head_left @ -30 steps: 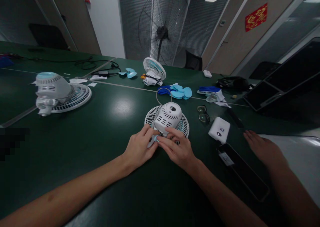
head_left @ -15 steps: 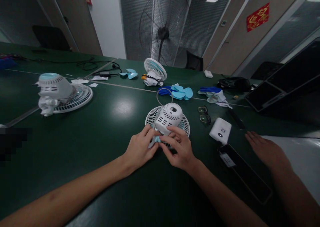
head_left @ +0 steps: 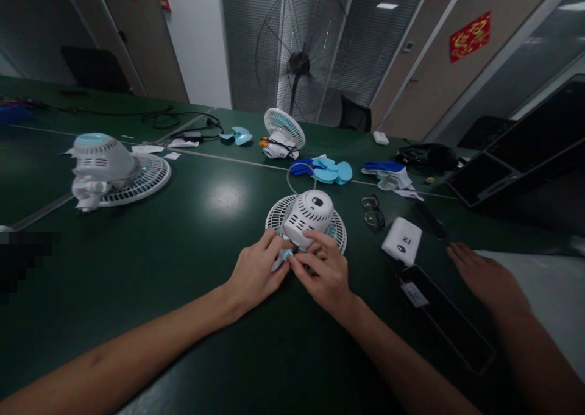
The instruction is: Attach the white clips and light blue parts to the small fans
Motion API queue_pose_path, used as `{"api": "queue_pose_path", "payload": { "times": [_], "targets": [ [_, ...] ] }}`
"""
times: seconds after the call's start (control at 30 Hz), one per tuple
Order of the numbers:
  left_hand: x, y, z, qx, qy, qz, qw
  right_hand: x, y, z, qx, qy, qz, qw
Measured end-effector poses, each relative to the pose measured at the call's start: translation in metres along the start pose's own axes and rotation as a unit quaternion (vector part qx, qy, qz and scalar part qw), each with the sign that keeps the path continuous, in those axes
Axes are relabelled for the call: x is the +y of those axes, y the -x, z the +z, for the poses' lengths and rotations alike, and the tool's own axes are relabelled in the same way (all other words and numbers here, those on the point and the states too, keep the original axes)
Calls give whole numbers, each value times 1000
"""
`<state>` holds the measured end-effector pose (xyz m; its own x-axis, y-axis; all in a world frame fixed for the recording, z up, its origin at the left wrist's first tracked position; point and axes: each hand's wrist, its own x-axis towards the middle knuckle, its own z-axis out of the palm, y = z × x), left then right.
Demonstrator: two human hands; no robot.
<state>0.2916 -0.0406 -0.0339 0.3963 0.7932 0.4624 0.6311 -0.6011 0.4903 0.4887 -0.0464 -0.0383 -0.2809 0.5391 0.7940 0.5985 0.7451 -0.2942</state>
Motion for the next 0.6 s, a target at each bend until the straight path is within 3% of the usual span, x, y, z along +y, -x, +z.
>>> {"api": "queue_pose_path", "payload": {
  "times": [0.27, 0.47, 0.6],
  "targets": [
    [-3, 1, 3, 16, 6, 7, 1000, 13, 5, -10, -38, 28, -83, 995],
    [-1, 0, 2, 8, 12, 2, 1000, 2, 0, -2, 19, 21, -31, 999],
    [0, 0, 1, 3, 10, -4, 1000, -4, -3, -2, 24, 18, -12, 999]
  ]
}}
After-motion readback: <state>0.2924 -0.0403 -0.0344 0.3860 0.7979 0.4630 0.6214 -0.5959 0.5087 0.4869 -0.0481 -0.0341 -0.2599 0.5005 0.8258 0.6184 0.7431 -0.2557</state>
